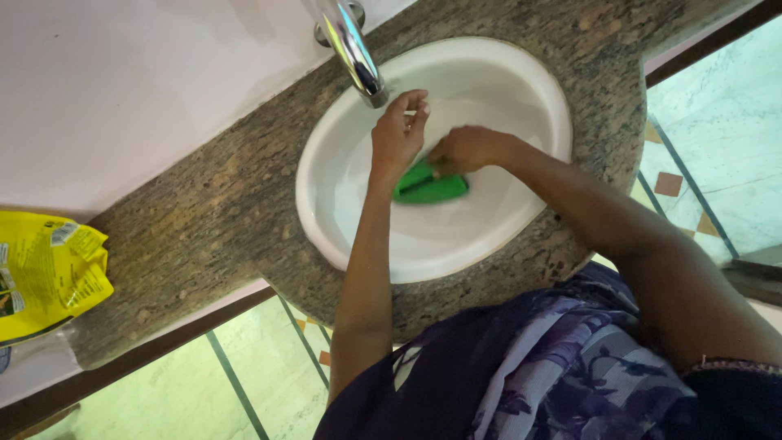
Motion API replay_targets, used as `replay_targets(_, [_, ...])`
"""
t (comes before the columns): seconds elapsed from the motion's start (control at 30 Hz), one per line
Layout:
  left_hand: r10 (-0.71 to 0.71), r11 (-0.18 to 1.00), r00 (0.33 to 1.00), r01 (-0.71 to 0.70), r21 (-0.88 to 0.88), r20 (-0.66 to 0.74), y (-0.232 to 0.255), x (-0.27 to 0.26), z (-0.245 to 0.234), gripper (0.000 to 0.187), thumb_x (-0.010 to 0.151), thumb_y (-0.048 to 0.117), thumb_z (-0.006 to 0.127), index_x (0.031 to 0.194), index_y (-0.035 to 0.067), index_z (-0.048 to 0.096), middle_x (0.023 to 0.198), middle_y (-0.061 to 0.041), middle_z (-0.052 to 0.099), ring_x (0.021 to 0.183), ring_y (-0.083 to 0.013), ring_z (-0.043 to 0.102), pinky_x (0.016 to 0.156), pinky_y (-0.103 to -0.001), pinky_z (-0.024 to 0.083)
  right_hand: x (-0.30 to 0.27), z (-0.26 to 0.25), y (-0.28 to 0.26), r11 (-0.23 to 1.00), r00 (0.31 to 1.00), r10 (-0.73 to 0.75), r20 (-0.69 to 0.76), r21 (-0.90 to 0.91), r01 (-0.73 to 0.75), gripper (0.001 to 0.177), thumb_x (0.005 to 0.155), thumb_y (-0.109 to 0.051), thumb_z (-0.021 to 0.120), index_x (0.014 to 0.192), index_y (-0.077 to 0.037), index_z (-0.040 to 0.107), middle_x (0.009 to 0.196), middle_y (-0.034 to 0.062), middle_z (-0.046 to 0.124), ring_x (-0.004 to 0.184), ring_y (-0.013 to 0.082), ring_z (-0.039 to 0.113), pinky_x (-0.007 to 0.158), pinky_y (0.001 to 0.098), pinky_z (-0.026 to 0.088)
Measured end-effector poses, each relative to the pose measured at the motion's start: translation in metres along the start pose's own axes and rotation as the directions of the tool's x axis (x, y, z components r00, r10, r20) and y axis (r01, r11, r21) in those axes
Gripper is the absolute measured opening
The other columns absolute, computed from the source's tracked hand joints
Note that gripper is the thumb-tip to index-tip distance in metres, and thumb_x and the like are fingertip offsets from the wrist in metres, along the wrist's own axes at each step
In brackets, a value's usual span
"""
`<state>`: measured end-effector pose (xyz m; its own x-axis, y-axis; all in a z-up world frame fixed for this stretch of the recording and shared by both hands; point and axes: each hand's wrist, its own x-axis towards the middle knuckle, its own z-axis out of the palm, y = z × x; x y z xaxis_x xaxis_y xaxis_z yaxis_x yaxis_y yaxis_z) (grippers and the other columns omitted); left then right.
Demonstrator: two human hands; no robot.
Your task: The person scrubs the interior of a white bathroom sink with a green sponge, repeatedly rubbing the basin and drain area. The person occasionally rinses the sponge under the faucet and continues scrubbing.
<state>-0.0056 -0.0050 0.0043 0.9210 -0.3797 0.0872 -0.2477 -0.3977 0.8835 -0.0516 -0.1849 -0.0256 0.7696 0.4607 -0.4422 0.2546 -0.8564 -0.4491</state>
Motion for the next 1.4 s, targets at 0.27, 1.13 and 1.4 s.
replay_targets(0.27, [-0.015, 1.000, 1.000, 0.015, -0.021, 0.005, 0.001, 0.000, -0.002, 0.030, 0.099, 0.027, 0.064, 0.125, 0.014, 0.067, 0.109, -0.004, 0.077, 0.087, -0.0186, 0.078, 0.077, -0.031, 0.062, -0.020, -0.025, 0.017, 0.955, 0.951, 0.291, -0.109, -0.021, -0.295, 0.043, 0.095, -0.039, 0.062, 0.135, -0.027, 0.065, 0.108, 0.0101, 0.077, 0.095, 0.0339, 0.073, 0.084, 0.0519, 0.056])
replay_targets(1.13, [-0.013, 0.998, 0.997, 0.008, 0.056, 0.078, 0.004, -0.003, 0.003, 0.030, 0.098, 0.029, 0.064, 0.125, 0.016, 0.067, 0.111, -0.002, 0.077, 0.090, -0.0171, 0.078, 0.079, -0.033, 0.059, -0.009, -0.004, -0.006, 0.991, 0.989, -0.068, 0.128, 0.122, 0.052, 0.045, 0.094, -0.041, 0.063, 0.136, -0.023, 0.066, 0.118, 0.0095, 0.075, 0.103, 0.0313, 0.072, 0.092, 0.0481, 0.055])
replay_targets(1.4, [0.012, 0.998, 0.993, -0.019, 0.059, 0.117, 0.003, -0.005, 0.009, 0.029, 0.099, 0.028, 0.065, 0.125, 0.015, 0.066, 0.112, -0.002, 0.075, 0.094, -0.0174, 0.078, 0.077, -0.033, 0.060, -0.018, 0.004, -0.030, 0.903, 0.906, -0.185, 0.380, 0.429, 0.005, 0.046, 0.093, -0.038, 0.055, 0.133, -0.019, 0.064, 0.110, 0.0054, 0.080, 0.095, 0.0280, 0.081, 0.090, 0.0409, 0.061])
